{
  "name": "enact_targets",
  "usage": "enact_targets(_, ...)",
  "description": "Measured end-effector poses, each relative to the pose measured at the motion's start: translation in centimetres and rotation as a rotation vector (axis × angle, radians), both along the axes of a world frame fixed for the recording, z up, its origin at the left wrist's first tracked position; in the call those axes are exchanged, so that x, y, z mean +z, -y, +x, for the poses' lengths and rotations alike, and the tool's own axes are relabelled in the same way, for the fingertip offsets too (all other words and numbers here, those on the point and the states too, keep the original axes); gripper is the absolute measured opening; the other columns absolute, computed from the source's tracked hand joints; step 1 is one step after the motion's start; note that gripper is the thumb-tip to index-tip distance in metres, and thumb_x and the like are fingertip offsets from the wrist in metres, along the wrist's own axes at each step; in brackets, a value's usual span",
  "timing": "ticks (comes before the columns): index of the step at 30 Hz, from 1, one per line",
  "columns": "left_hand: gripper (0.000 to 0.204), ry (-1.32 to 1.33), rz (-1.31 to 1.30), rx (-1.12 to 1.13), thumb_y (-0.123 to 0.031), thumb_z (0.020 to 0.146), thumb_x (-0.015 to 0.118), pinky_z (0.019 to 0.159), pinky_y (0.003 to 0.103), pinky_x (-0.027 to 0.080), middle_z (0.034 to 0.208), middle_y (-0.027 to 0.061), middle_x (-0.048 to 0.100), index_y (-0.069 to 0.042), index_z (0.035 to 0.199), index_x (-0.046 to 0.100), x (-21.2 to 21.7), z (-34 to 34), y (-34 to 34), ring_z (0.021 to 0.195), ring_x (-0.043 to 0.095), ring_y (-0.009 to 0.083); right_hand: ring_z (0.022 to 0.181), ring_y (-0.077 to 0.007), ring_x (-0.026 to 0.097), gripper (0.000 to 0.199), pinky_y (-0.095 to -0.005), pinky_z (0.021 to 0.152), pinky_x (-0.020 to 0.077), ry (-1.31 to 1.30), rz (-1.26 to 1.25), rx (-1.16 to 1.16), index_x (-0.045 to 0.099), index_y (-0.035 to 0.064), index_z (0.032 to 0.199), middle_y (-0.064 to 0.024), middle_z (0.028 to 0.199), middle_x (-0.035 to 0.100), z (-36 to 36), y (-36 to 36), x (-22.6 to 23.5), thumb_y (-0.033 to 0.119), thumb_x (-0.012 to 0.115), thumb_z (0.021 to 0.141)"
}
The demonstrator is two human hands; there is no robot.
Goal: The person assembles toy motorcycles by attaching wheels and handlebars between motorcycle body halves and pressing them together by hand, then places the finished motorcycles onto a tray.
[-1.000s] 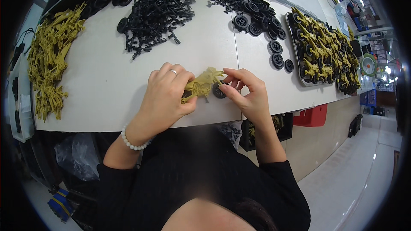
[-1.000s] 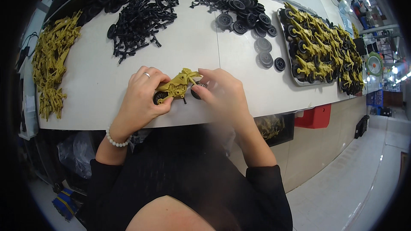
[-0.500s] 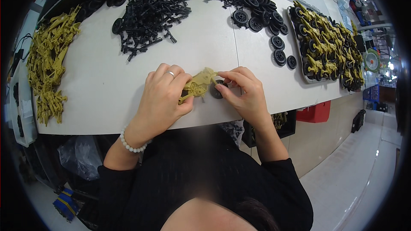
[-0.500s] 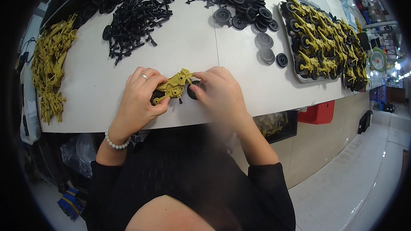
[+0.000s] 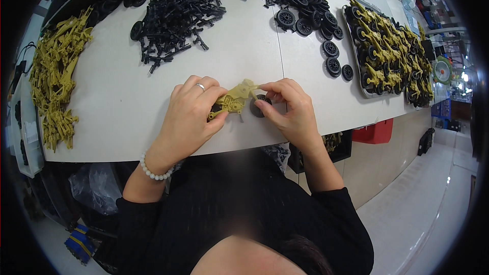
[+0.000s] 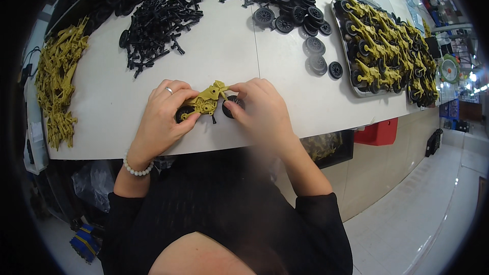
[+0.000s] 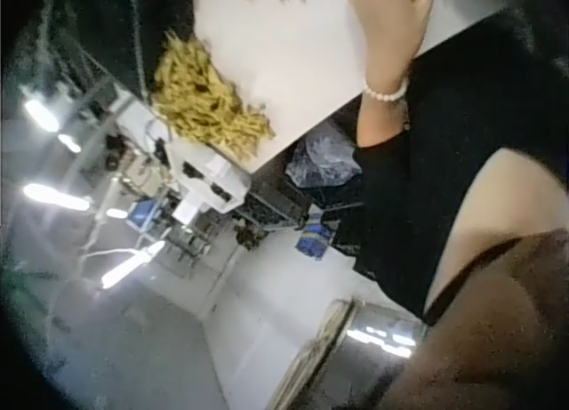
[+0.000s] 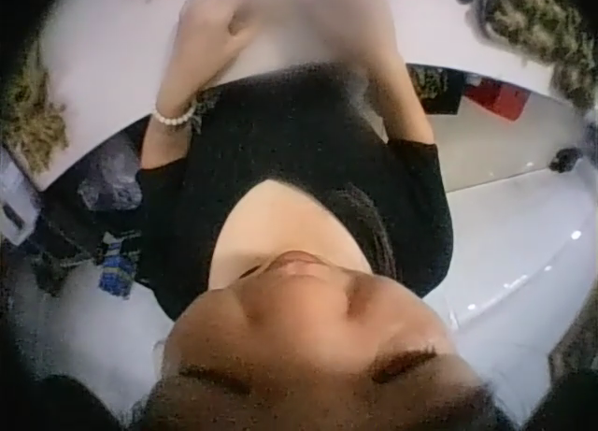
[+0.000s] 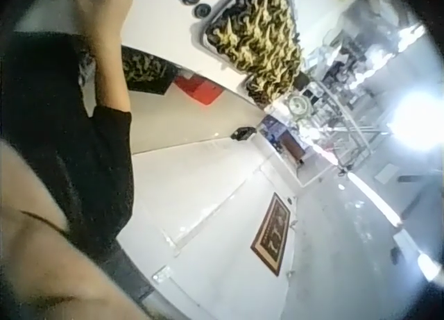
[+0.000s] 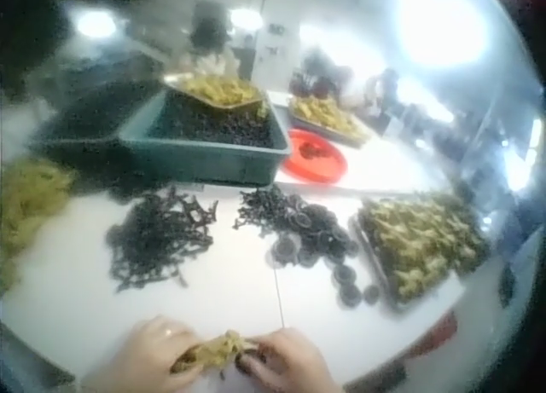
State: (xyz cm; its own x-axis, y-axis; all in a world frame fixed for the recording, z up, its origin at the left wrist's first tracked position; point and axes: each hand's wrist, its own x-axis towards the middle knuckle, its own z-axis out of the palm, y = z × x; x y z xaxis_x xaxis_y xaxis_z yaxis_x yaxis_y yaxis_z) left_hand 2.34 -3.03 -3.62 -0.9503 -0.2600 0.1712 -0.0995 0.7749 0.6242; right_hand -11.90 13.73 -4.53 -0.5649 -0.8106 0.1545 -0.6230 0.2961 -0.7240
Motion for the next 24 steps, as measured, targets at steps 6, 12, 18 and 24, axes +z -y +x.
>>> enact_targets(6,0.03,0.012,0.017,-0.015,-0.007,0.071,0.073,0.083,0.036,0.042,0.1,0.0081,0.06,-0.001,0.099,0.064,0.3,0.3,-0.1,0.095,0.055,0.026,0.082,-0.0272,0.056,0.033,-0.0362,0.072,0.0461,-0.057,0.037,-0.084,0.065,0.0021,0.092,-0.0097,0.083,0.06,-0.4,0.2,-0.5,0.028,0.075,0.075)
enact_targets(12,0.029,-0.021,0.037,-0.011,-0.007,0.072,0.072,0.083,0.037,0.042,0.1,0.0081,0.06,-0.001,0.099,0.064,0.0,0.5,-0.5,0.095,0.055,0.026,0.082,-0.0234,0.053,0.022,-0.0322,0.073,0.0439,-0.07,0.095,-0.017,0.064,0.0015,0.085,-0.0086,0.083,0.058,-0.2,1.9,-0.3,0.02,0.073,0.077)
enact_targets(18,0.031,-0.101,0.124,-0.005,-0.006,0.071,0.073,0.079,0.036,0.042,0.099,0.0069,0.059,-0.004,0.1,0.062,-0.5,0.8,-0.6,0.092,0.055,0.0247,0.082,-0.0112,0.057,0.021,-0.025,0.073,0.0454,0.471,-0.083,-0.058,0.061,-0.0011,0.092,-0.0032,0.085,0.062,0.4,1.2,-1.4,0.009,0.074,0.079)
enact_targets(24,0.035,-0.017,0.446,0.081,-0.005,0.069,0.074,0.076,0.035,0.047,0.095,0.0106,0.059,-0.001,0.102,0.061,-0.6,1.3,-0.6,0.087,0.056,0.0279,0.077,-0.008,0.058,0.026,-0.0207,0.069,0.0471,0.546,-0.17,-0.051,0.06,-0.0039,0.1,-0.004,0.09,0.064,1.2,1.0,-0.4,0.007,0.073,0.08)
